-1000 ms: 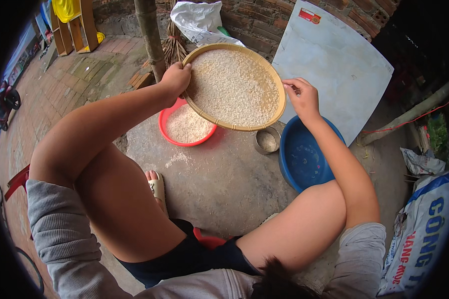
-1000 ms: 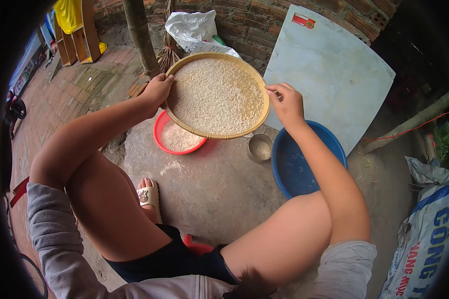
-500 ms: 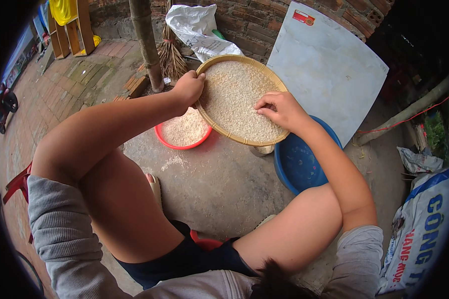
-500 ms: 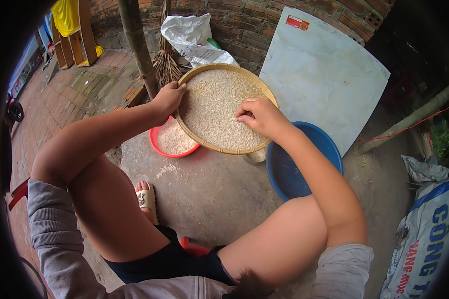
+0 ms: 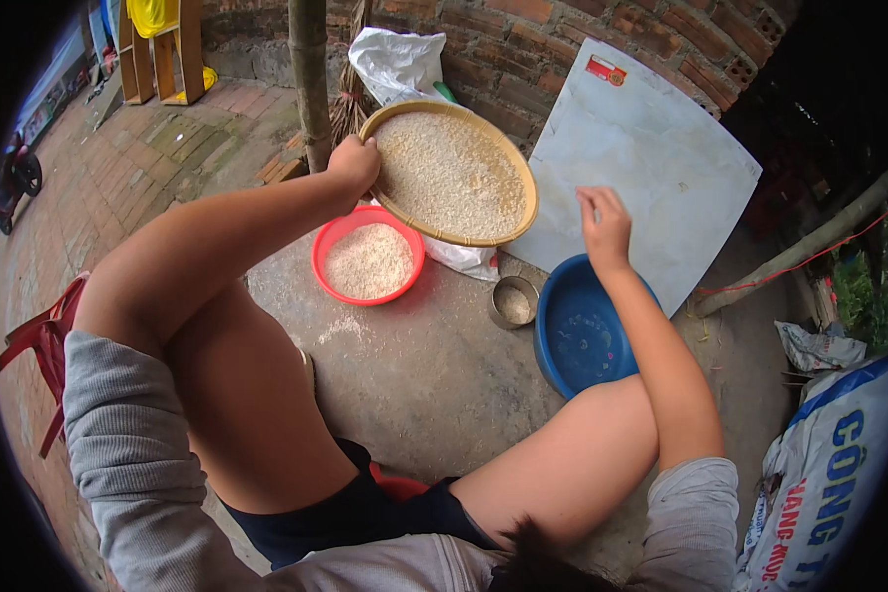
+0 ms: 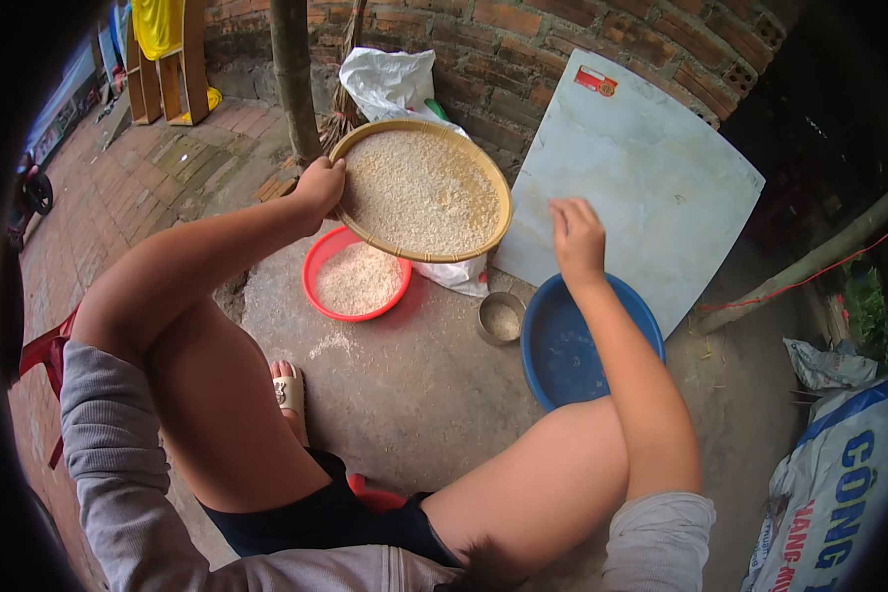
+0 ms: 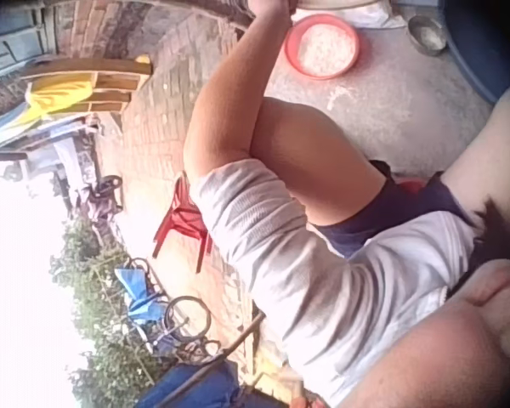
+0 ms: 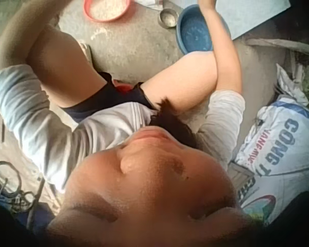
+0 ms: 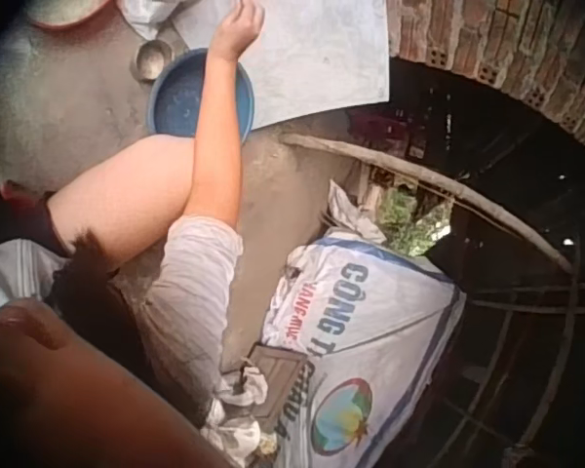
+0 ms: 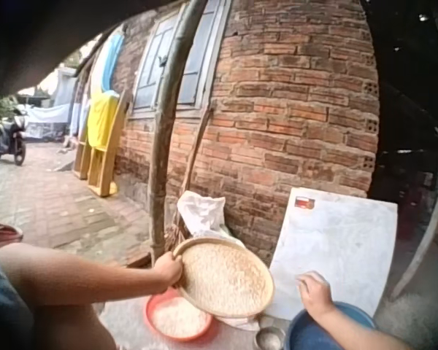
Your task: The person sifts rice by swirling it in a round woven tray, sorting through the grains by hand to remove debris, and scooping rice from a plastic basin.
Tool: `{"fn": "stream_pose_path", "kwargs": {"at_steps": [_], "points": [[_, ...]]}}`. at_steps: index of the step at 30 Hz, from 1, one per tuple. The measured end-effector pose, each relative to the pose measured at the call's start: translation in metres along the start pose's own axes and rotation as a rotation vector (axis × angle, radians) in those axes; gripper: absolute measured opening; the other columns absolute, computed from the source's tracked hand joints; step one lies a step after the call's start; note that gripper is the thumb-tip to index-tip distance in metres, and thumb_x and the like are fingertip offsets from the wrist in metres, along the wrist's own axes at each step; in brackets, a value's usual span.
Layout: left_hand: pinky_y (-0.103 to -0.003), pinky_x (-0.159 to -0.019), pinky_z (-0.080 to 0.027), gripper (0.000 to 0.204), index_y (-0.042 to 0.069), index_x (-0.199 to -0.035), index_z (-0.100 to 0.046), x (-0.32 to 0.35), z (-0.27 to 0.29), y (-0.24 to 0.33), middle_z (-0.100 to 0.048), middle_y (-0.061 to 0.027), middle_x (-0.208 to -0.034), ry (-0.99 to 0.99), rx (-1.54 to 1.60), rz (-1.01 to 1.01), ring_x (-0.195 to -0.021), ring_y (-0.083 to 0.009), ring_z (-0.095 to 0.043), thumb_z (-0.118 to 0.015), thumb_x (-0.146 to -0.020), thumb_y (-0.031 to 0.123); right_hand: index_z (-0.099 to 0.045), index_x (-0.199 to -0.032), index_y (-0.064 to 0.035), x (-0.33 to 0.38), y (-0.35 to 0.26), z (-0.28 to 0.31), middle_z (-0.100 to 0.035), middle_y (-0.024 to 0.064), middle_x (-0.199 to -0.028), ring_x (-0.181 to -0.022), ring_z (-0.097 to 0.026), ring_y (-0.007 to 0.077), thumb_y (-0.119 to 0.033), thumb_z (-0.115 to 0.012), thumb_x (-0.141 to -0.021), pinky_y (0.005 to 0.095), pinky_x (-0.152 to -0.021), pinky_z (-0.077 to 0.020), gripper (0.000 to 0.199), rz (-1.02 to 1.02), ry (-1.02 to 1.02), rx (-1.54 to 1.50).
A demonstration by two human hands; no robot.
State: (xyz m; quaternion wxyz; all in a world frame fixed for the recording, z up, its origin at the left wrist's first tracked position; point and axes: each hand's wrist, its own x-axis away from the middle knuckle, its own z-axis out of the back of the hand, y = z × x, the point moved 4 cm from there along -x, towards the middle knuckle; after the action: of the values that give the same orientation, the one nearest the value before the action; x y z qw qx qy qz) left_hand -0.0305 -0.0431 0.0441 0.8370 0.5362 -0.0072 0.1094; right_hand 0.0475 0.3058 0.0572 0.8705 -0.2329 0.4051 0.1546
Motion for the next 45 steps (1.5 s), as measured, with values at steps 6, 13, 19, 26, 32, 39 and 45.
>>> {"fn": "stream_pose_path", "kwargs": {"at_steps": [6,13,19,26,32,39,45], "points": [[-0.04,-0.055,-0.052,0.035,-0.003,-0.104,-0.049,0.011,0.02,0.001,-0.059,-0.0213,-0.092,0.091,0.056,-0.077,-0.075,-0.0313,-0.062,-0.04,-0.092,0.029,-0.056,-0.119,-0.0156,0.106,0.102,-0.044,-0.054,0.0133,-0.12,-0.109,-0.053,0.0298,-0.013,-0.062,-0.076,0.0355,-0.092,-0.0412,0.043,-0.184,-1.478,0.387],[-0.035,-0.047,-0.046,0.031,-0.001,-0.101,-0.049,-0.005,0.014,0.009,-0.053,-0.0135,-0.08,0.022,0.139,-0.123,-0.062,-0.0223,-0.054,-0.04,-0.093,0.028,-0.055,-0.118,-0.0124,0.028,0.066,-0.019,-0.061,0.0146,-0.106,-0.095,-0.06,0.0282,-0.032,-0.043,-0.089,0.0402,-0.077,-0.0491,0.036,-0.631,-0.429,-0.159],[-0.032,-0.038,-0.04,0.024,0.006,-0.085,-0.047,0.008,-0.028,0.042,-0.044,-0.0026,-0.064,-0.266,0.387,-0.069,-0.047,-0.0141,-0.044,-0.037,-0.094,0.026,-0.049,-0.115,-0.0047,-0.009,-0.017,0.029,-0.054,0.0134,-0.112,-0.085,-0.062,0.0253,-0.052,-0.029,-0.092,0.0401,-0.071,-0.0528,0.056,-1.053,-0.282,-0.921],[-0.038,-0.051,-0.053,0.033,0.0,-0.107,-0.049,-0.019,-0.087,0.016,-0.056,-0.0107,-0.085,-0.718,0.239,0.07,-0.066,-0.0227,-0.059,-0.041,-0.093,0.03,-0.053,-0.111,-0.0014,0.002,0.01,0.03,-0.061,0.0103,-0.095,-0.084,-0.061,0.0192,-0.017,-0.05,-0.09,0.0331,-0.072,-0.05,0.027,-1.201,-0.053,-0.703],[-0.045,-0.065,-0.055,0.034,-0.003,-0.106,-0.049,-0.002,-0.103,0.018,-0.058,-0.0164,-0.093,-0.991,-0.056,0.119,-0.073,-0.0301,-0.062,-0.044,-0.092,0.028,-0.054,-0.115,-0.0018,0.085,0.037,0.011,-0.061,0.0105,-0.102,-0.09,-0.058,0.0188,-0.015,-0.049,-0.09,0.0329,-0.077,-0.0457,0.028,-1.222,0.142,-0.587],[-0.04,-0.077,-0.048,0.084,-0.002,-0.138,-0.018,-0.028,-0.092,0.013,-0.051,-0.024,-0.118,-0.852,-0.591,-0.465,-0.099,-0.0299,-0.056,-0.056,-0.08,0.045,-0.051,-0.12,-0.0026,0.236,0.031,-0.068,-0.059,0.0081,-0.109,-0.095,-0.056,0.0172,-0.008,-0.049,-0.09,0.0302,-0.083,-0.0439,0.03,-1.381,0.39,-0.627],[-0.038,-0.081,-0.048,0.066,0.009,-0.141,-0.017,-0.013,-0.079,0.014,-0.048,-0.0209,-0.124,-1.021,-0.922,-0.379,-0.102,-0.0288,-0.057,-0.045,-0.09,0.04,-0.049,-0.124,-0.0046,0.338,-0.019,-0.103,-0.058,0.0076,-0.112,-0.096,-0.057,0.0166,-0.011,-0.049,-0.091,0.0303,-0.082,-0.0458,0.033,-1.559,0.327,-0.704]]}}
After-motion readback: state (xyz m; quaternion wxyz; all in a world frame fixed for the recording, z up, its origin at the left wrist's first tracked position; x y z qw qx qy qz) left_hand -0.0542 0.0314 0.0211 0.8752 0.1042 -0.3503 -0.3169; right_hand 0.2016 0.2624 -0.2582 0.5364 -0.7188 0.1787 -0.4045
